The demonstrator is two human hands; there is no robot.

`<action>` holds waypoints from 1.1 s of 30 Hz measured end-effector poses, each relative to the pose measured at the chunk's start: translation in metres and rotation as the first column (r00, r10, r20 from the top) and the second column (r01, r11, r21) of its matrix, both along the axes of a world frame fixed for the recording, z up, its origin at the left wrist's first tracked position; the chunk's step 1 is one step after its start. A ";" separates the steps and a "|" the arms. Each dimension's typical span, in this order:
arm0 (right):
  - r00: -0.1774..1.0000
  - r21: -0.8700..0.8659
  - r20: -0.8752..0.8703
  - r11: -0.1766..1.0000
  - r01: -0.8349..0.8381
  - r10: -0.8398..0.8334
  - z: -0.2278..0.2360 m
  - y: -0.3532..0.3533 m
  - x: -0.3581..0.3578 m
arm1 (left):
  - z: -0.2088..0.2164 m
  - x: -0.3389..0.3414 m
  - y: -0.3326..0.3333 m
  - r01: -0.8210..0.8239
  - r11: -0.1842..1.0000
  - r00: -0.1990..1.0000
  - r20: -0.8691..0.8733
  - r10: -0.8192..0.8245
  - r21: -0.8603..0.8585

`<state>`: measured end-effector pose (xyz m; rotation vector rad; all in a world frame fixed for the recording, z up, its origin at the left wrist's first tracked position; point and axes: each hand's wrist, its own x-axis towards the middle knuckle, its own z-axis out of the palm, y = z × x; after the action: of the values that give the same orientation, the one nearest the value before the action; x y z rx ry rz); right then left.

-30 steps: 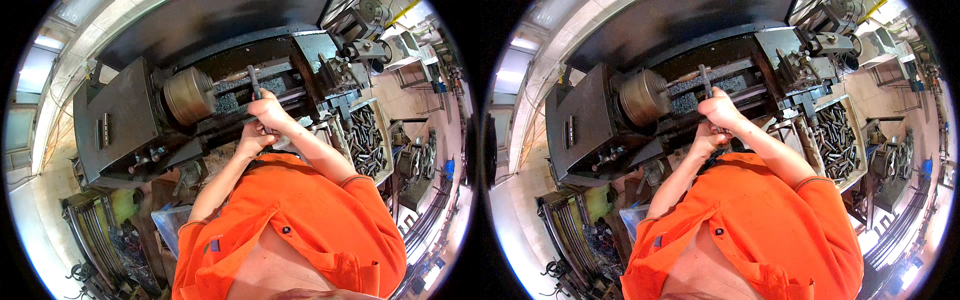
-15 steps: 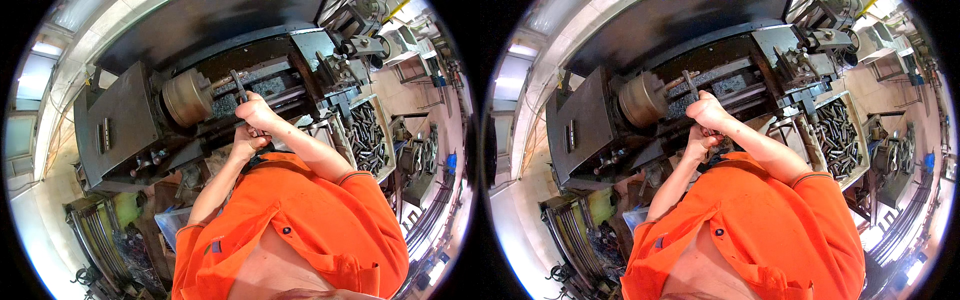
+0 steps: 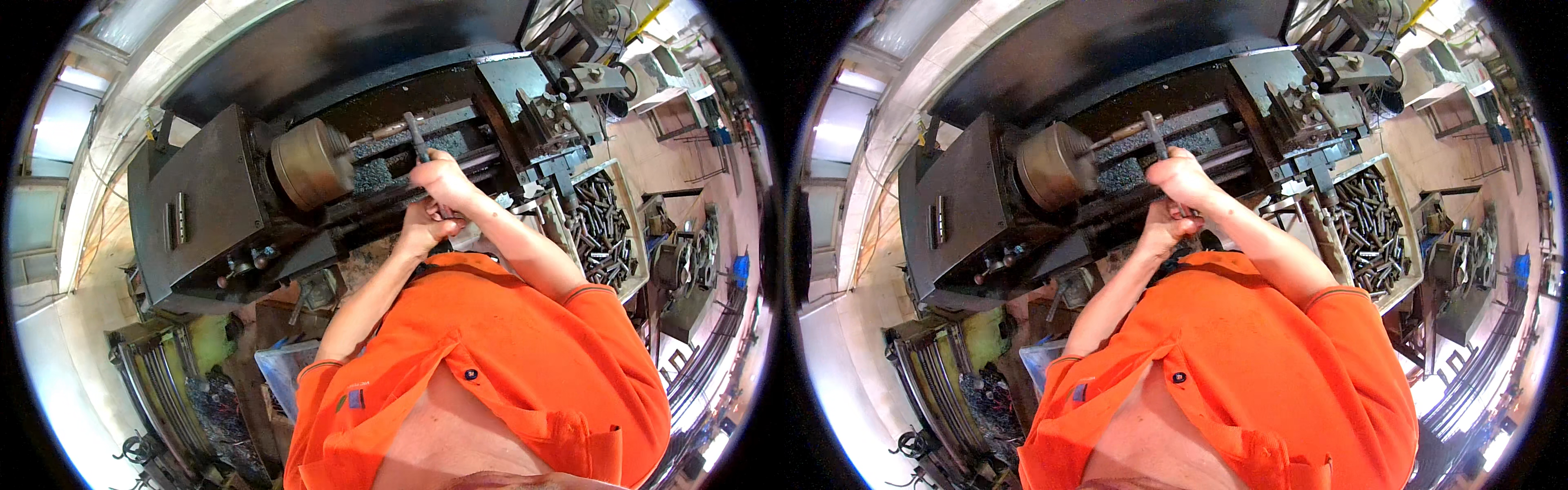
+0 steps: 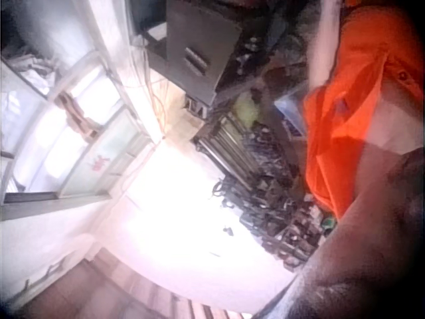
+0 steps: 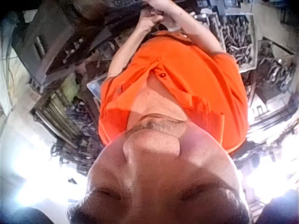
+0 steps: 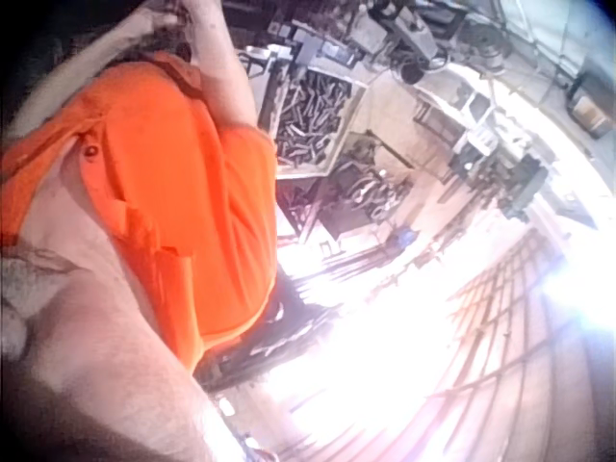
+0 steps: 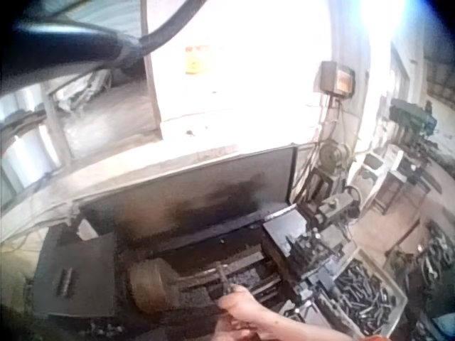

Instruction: The person repeatedly picks up cylindrical metal parts from a blue bin and uses pliers to scrape or deburr the edges of the parts. The person then places the processed parts into a white bin next to the lathe.

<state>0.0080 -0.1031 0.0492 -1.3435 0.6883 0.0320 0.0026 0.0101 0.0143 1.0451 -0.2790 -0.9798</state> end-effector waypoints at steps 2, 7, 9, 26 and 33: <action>0.996 -0.182 0.083 0.983 0.025 -0.010 -0.010 -0.004 0.001 | 0.008 0.002 -0.001 0.053 0.998 0.999 0.002 -0.053 -0.015; 0.962 -0.379 0.169 0.915 -0.139 0.216 -0.021 0.004 0.011 | -0.007 0.008 0.014 -0.015 0.998 0.998 0.064 0.011 0.069; 0.985 -0.338 0.077 0.934 -0.120 0.155 -0.024 0.011 0.017 | -0.005 0.006 0.017 -0.050 0.998 0.995 0.090 0.045 0.049; 0.986 -0.093 0.049 0.983 -0.158 0.163 0.016 -0.006 -0.006 | -0.003 -0.007 0.000 -0.063 0.994 0.983 0.177 0.046 0.087; 0.981 -0.257 0.081 0.954 -0.152 0.178 -0.012 0.004 0.012 | -0.007 0.001 0.013 -0.070 0.990 0.980 0.196 0.045 0.124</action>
<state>0.0200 -0.0996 0.0369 -1.6320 0.5024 0.0095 0.0038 0.0230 0.0069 1.2643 -0.3453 -0.8540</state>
